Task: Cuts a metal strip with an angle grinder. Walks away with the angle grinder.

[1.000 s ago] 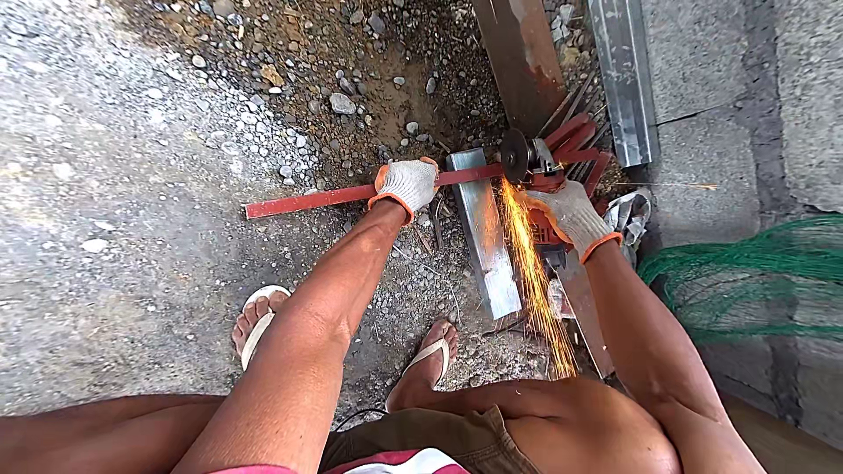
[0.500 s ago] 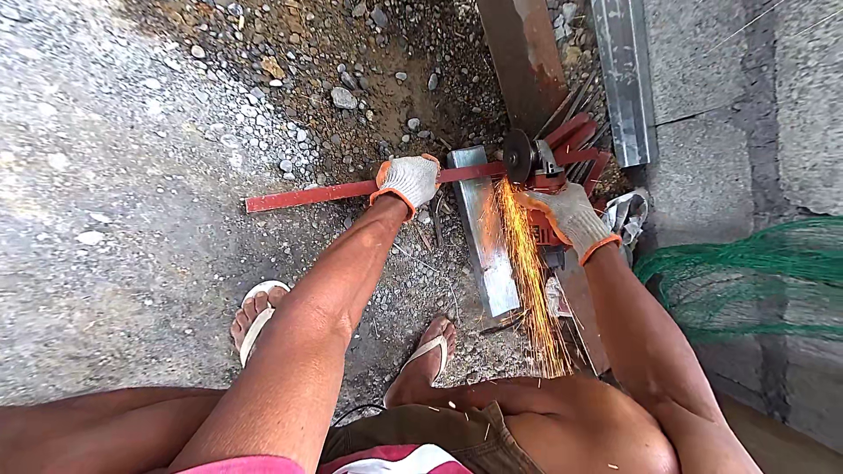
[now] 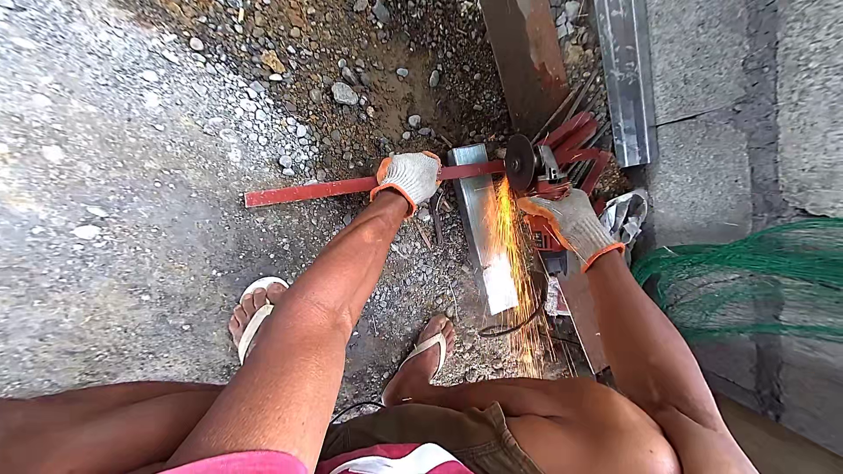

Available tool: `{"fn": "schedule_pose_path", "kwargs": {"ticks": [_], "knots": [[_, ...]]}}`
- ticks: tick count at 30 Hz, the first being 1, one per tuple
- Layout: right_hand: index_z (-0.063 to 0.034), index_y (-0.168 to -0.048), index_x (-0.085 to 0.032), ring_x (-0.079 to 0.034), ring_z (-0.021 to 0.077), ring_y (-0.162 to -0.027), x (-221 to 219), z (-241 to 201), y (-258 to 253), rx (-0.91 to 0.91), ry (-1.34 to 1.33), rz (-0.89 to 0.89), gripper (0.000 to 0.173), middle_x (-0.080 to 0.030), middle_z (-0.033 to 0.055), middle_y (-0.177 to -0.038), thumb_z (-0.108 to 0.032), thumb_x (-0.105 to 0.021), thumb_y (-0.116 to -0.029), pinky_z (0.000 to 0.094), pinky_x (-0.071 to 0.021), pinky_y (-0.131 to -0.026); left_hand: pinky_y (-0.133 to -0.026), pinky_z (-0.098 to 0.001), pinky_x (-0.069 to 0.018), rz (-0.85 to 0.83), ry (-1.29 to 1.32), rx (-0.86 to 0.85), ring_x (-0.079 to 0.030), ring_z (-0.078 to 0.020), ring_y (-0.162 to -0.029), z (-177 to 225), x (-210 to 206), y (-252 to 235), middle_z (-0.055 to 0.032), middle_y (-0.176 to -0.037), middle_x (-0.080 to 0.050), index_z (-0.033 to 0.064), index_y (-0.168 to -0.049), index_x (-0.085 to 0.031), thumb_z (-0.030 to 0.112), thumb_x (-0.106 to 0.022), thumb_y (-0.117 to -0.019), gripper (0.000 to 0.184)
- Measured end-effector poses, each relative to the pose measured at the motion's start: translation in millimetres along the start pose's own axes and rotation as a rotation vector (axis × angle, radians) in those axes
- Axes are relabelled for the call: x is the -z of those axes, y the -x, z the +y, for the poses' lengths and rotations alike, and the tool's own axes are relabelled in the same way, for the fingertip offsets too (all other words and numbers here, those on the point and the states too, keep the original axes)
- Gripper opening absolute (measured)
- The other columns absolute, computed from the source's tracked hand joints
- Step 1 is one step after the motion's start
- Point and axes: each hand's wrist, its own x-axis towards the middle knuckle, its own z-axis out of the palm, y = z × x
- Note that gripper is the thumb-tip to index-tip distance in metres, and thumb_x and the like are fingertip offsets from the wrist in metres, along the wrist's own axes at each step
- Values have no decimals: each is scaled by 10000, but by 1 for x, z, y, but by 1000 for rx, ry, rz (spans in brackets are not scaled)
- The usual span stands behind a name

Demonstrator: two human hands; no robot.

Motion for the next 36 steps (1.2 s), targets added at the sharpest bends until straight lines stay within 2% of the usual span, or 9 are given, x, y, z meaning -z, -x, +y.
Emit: {"fn": "schedule_pose_path", "kwargs": {"ticks": [2,5,11,14,18,22,26,29,36], "knots": [[-123,-1185,-674,-720,243,-835,-3,2,-6,-13,-17,12,657,-732,96,-979,-538,-878,-718,512,-604,-735,-767,-657,-537,2,-10,0,-697,-446,-980,0,-1,-1,-227,-1006,-711,42,-1070,-679,411,-572,-994,392],[-140,-1189,-676,-725,232,-827,-5,6,-10,-20,-55,5,665,-739,84,-977,-534,-890,-697,501,-608,-733,-772,-653,-540,3,-7,-1,-698,-440,-983,0,0,-1,-220,-1006,-713,51,-1067,-685,398,-578,-992,370],[-147,-1218,-663,-731,248,-834,-4,2,-10,-36,-56,0,696,-739,91,-997,-559,-879,-700,516,-615,-731,-766,-658,-538,-2,-11,-5,-698,-447,-977,0,1,-1,-227,-1002,-710,44,-1065,-679,392,-576,-991,370],[-126,-1165,-672,-704,247,-794,-5,-2,-12,-10,-10,20,652,-720,100,-942,-563,-860,-720,518,-579,-692,-772,-655,-537,13,-7,-3,-697,-444,-977,-1,-1,-2,-225,-1000,-711,46,-1061,-686,405,-582,-988,381],[-87,-1157,-679,-721,238,-903,-6,-11,-23,0,2,50,645,-730,101,-992,-530,-878,-732,517,-600,-825,-769,-656,-535,11,-8,-10,-695,-444,-976,-1,-1,-2,-226,-995,-710,40,-1058,-683,391,-590,-982,371],[-103,-1127,-692,-722,201,-844,-6,-17,-19,10,-41,56,592,-737,73,-948,-488,-892,-725,472,-606,-779,-772,-654,-535,11,-2,-10,-695,-438,-980,-1,-1,-2,-217,-998,-711,48,-1039,-689,393,-590,-981,364],[-112,-1101,-700,-715,224,-796,-5,-18,-23,0,1,61,600,-731,84,-909,-536,-876,-714,506,-595,-719,-774,-660,-534,17,17,-20,-695,-438,-981,-2,-2,-2,-212,-997,-713,53,-1023,-693,394,-612,-967,355],[-106,-1146,-691,-723,220,-903,-5,-22,-28,-17,-3,57,650,-740,84,-987,-518,-901,-691,511,-597,-833,-776,-654,-534,15,22,-18,-696,-434,-981,-2,0,-2,-213,-993,-712,51,-1025,-690,391,-591,-979,357],[-77,-1201,-661,-730,236,-915,-7,-20,-34,-34,-25,60,738,-736,104,-1016,-526,-909,-671,511,-611,-831,-763,-653,-536,10,20,-12,-698,-434,-975,-1,0,-2,-214,-991,-711,51,-1029,-686,398,-585,-982,364]]}}
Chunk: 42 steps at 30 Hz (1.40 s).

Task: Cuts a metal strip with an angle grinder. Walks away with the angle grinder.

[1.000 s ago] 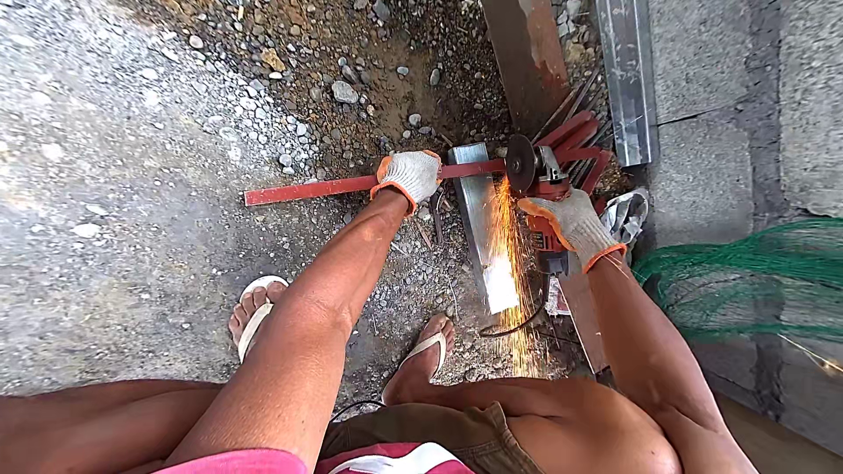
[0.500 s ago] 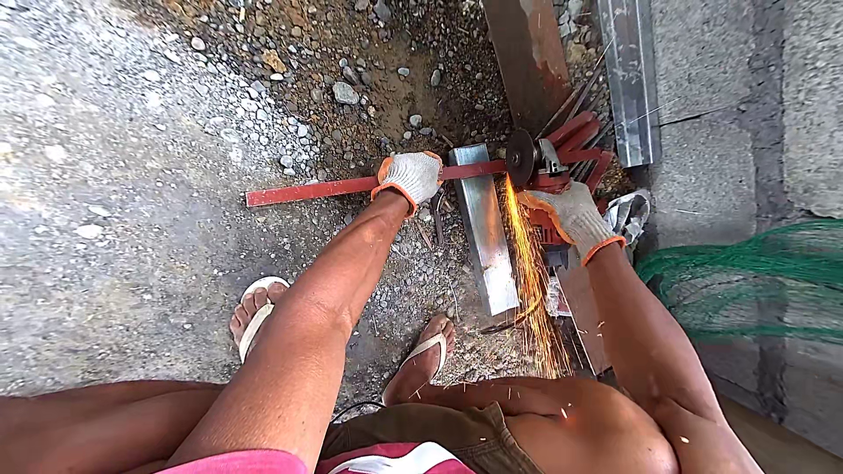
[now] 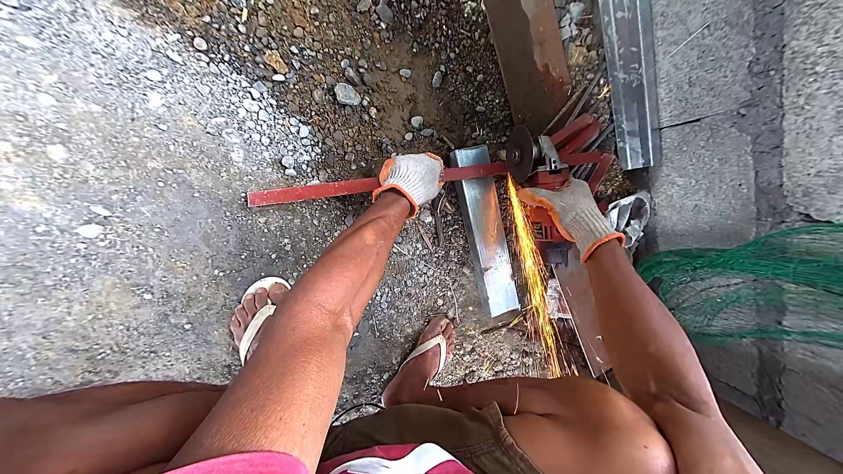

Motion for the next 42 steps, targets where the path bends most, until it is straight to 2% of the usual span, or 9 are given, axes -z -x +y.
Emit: {"fn": "schedule_pose_path", "kwargs": {"ticks": [8,15,18,25,29,31,33,39,42], "knots": [[-124,-1123,-703,-724,216,-809,2,4,11,37,0,-26,613,-742,71,-931,-547,-875,-715,497,-604,-728,-758,-660,-533,2,-2,7,-699,-435,-968,1,0,2,-210,-988,-714,59,-1032,-688,396,-587,-979,356],[-147,-1180,-675,-693,233,-736,7,10,24,-7,2,-51,609,-720,92,-931,-514,-875,-737,477,-580,-625,-765,-660,-535,-2,0,0,-698,-439,-970,0,-2,0,-214,-988,-712,52,-1028,-689,392,-588,-979,358],[-142,-1144,-703,-723,214,-846,2,8,14,8,-10,-16,612,-743,71,-963,-533,-886,-710,502,-600,-753,-746,-661,-535,6,6,-5,-698,-435,-948,0,-2,1,-210,-960,-710,52,-1000,-694,389,-596,-974,352],[-92,-1144,-684,-696,299,-836,3,23,20,6,114,-53,710,-718,130,-946,-613,-870,-698,585,-569,-748,-754,-654,-536,8,6,-11,-700,-426,-954,0,-2,-1,-204,-967,-713,63,-1004,-696,402,-588,-977,358],[-64,-1186,-684,-757,265,-822,21,41,27,-97,-393,-99,582,-760,127,-955,-392,-898,-755,449,-655,-736,-744,-650,-540,9,2,-5,-701,-430,-939,-3,-4,-4,-204,-961,-713,59,-1021,-693,408,-609,-965,363],[-53,-1215,-661,-750,280,-829,45,47,30,-133,-590,-59,567,-750,149,-963,-372,-859,-790,452,-649,-726,-753,-643,-544,20,-2,-9,-704,-428,-944,-2,-7,-3,-204,-978,-715,61,-1070,-686,447,-612,-964,407],[-106,-1221,-653,-718,179,-823,60,48,34,-133,-555,132,604,-734,69,-959,-431,-871,-762,381,-610,-707,-788,-644,-547,33,11,0,-702,-427,-978,-1,-4,-2,-204,-1019,-721,73,-1173,-675,491,-641,-947,476],[-122,-1176,-686,-733,163,-807,78,63,41,-50,-624,277,541,-747,43,-939,-420,-871,-763,368,-632,-696,-880,-696,-533,212,304,109,-685,-396,-1104,21,75,-6,-167,-1169,-717,169,-1274,-659,706,-637,-889,661],[-100,-1212,-663,-736,205,-794,80,75,41,-65,-652,239,621,-746,78,-947,-445,-878,-744,399,-640,-692,-871,-572,-584,337,705,124,-714,-286,-975,16,143,-9,-122,-1087,-722,122,-1277,-648,746,-657,-851,755]]}}
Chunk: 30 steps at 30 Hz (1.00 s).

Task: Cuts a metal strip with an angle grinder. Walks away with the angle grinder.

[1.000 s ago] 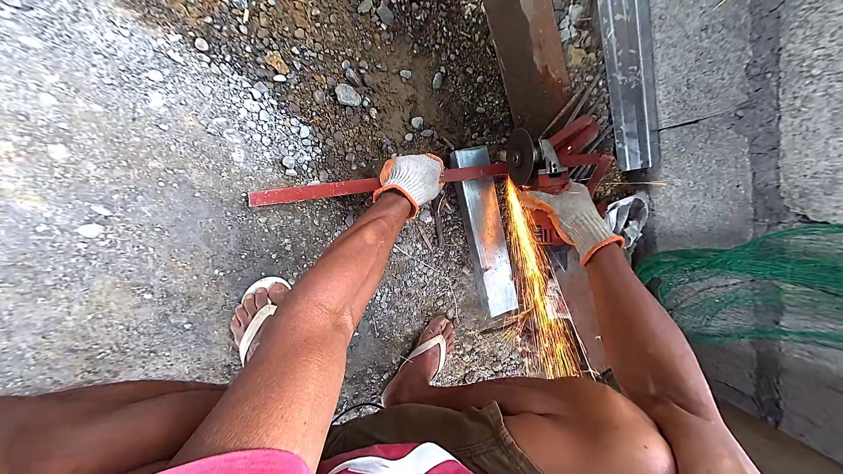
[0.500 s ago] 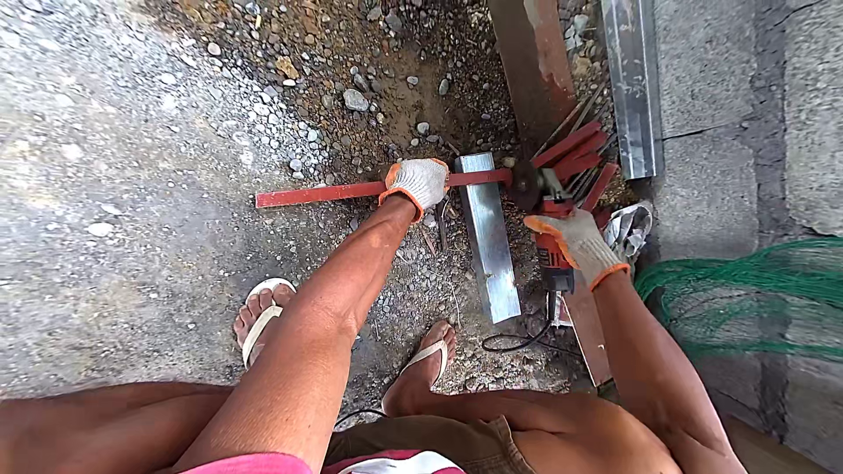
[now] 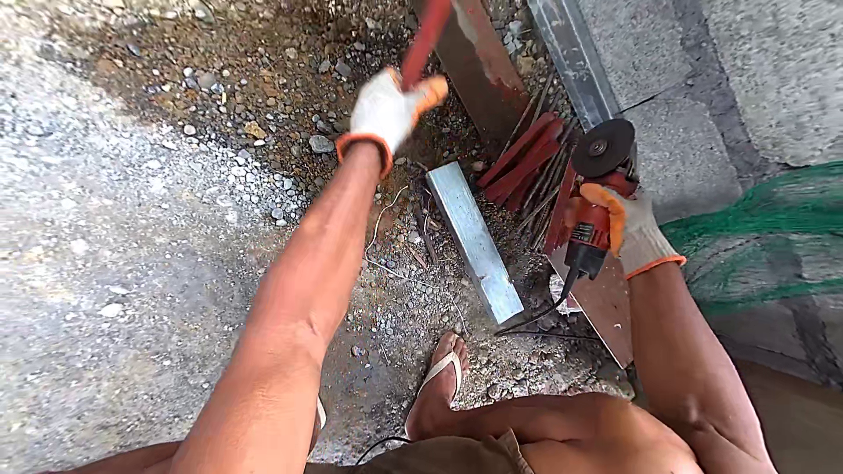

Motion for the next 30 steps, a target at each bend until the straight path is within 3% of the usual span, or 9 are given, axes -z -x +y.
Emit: {"fn": "schedule_pose_path", "kwargs": {"ticks": [2,3,7,12,19,21,26,28,30], "knots": [[-147,-1162,-683,-702,156,-721,4,4,2,-18,69,18,628,-732,26,-886,-541,-875,-711,359,-600,-624,-752,-401,-621,62,399,50,-695,-182,-795,9,25,-13,-47,-939,-681,119,-1305,-621,679,-644,-913,683],[-142,-1189,-682,-726,180,-774,5,2,2,-24,52,6,643,-744,40,-928,-531,-874,-715,387,-623,-677,-677,-349,-605,104,608,77,-651,-153,-710,5,31,-19,-14,-848,-622,136,-1282,-602,658,-615,-946,620],[-122,-1181,-683,-704,132,-837,7,-3,5,-15,83,133,595,-730,22,-965,-499,-857,-756,358,-605,-736,-679,-354,-578,268,1146,217,-608,-154,-729,-41,5,-11,-20,-858,-565,139,-1242,-531,614,-464,-1039,521],[-150,-1123,-699,-675,122,-849,15,5,-3,-23,138,204,587,-711,5,-957,-539,-865,-717,375,-572,-726,-992,-462,-568,323,1189,400,-623,-219,-1211,-69,-80,43,-113,-1380,-593,153,-1541,-388,650,-322,-1062,694],[-140,-1211,-676,-730,188,-814,12,5,0,-21,2,109,687,-744,58,-961,-525,-892,-684,400,-629,-702,-1050,-509,-522,393,1665,502,-547,-279,-1311,-87,-142,60,-150,-1487,-483,149,-1573,-286,715,-296,-1033,782],[-179,-1281,-643,-724,211,-905,21,12,-8,-42,72,113,829,-737,62,-1045,-613,-897,-623,461,-615,-761,-1077,-482,-521,353,1663,486,-537,-280,-1369,-93,-141,64,-137,-1538,-485,141,-1587,-283,704,-320,-1033,791],[-169,-1186,-692,-704,170,-854,23,7,-2,-58,68,142,703,-731,32,-985,-623,-859,-677,420,-593,-734,-1012,-432,-559,107,1406,580,-615,-259,-1273,-112,-152,89,-129,-1474,-549,163,-1573,-327,754,-444,-969,853],[-164,-1164,-701,-732,168,-801,25,9,-3,-64,28,144,695,-752,29,-945,-628,-861,-672,398,-625,-694,-844,-460,-627,67,1050,551,-716,-294,-1018,-109,-156,106,-183,-1228,-668,60,-1454,-471,652,-518,-1002,746],[-160,-1188,-680,-687,161,-851,30,16,-8,-64,76,184,706,-716,31,-988,-621,-855,-683,416,-581,-723,-763,-451,-653,129,510,409,-755,-242,-836,-101,-156,121,-127,-1011,-744,70,-1300,-620,539,-598,-1014,550]]}}
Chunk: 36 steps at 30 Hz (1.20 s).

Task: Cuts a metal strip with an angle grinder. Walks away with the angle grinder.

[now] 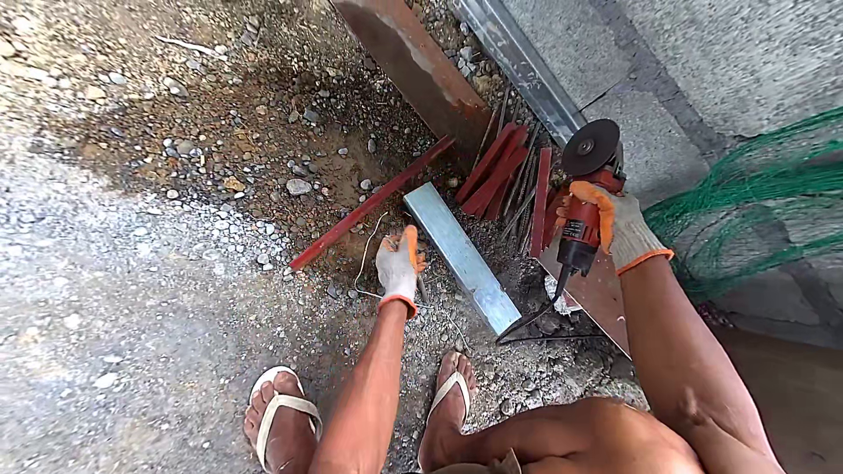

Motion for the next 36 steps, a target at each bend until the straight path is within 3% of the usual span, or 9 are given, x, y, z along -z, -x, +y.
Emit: {"fn": "schedule_pose_path", "kwargs": {"ticks": [1,3,9,12,17,20,23,27,36], "knots": [[-159,-1198,-675,-671,157,-869,1,1,-1,0,21,15,707,-705,32,-1004,-619,-851,-691,420,-566,-732,-839,-496,-620,53,-257,-141,-745,-241,-917,2,3,5,-101,-1070,-749,127,-1350,-621,524,-624,-998,531],[-159,-1192,-676,-679,132,-844,0,-3,5,1,-9,12,658,-712,20,-982,-592,-844,-726,384,-579,-719,-952,-611,-544,90,-601,-427,-691,-317,-1116,7,11,0,-102,-1246,-715,173,-1561,-431,566,-591,-991,711],[-126,-1114,-704,-701,156,-835,-4,-2,-4,11,-87,38,603,-728,35,-937,-538,-874,-707,391,-595,-727,-901,-684,-522,-156,-1068,-747,-625,-457,-1198,58,-40,-9,-206,-1367,-630,145,-1591,-362,502,-688,-925,823],[-161,-1160,-689,-692,159,-817,10,3,-6,11,-59,42,685,-718,33,-951,-626,-855,-685,409,-586,-690,-1104,-672,-396,-277,-1186,-779,-467,-469,-1388,74,-111,-28,-229,-1533,-483,174,-1561,-444,589,-806,-767,966],[-135,-1125,-699,-708,141,-833,34,5,-12,-10,-182,165,617,-731,26,-934,-512,-892,-678,370,-603,-716,-1014,-703,-436,-261,-1230,-635,-458,-544,-1349,82,-177,-41,-341,-1534,-408,80,-1608,-314,713,-795,-691,1214],[-142,-1097,-697,-699,121,-813,46,13,-11,-33,-184,200,581,-722,3,-909,-515,-881,-691,345,-596,-698,-1024,-736,-408,-232,-1295,-563,-391,-591,-1374,75,-207,-39,-381,-1538,-361,57,-1625,-230,639,-879,-598,1347],[-142,-1079,-698,-702,111,-782,53,20,-10,-36,-176,206,563,-723,-5,-876,-514,-878,-697,326,-600,-672,-983,-682,-479,-229,-1344,-543,-498,-564,-1300,72,-230,-33,-392,-1468,-439,43,-1627,-195,436,-916,-621,1299],[-146,-1089,-700,-705,115,-793,57,28,-15,-51,-173,204,582,-725,-4,-886,-524,-881,-686,332,-602,-682,-878,-651,-551,-265,-1272,-568,-599,-530,-1192,68,-243,-20,-356,-1372,-537,94,-1641,-225,102,-700,-894,885],[-149,-1095,-706,-721,128,-808,54,24,-29,-4,-205,151,485,-739,6,-905,-456,-863,-754,333,-622,-693,-885,-640,-548,-328,-1255,-640,-568,-521,-1235,56,-260,-13,-340,-1414,-506,95,-1643,-210,148,-813,-791,1045]]}}
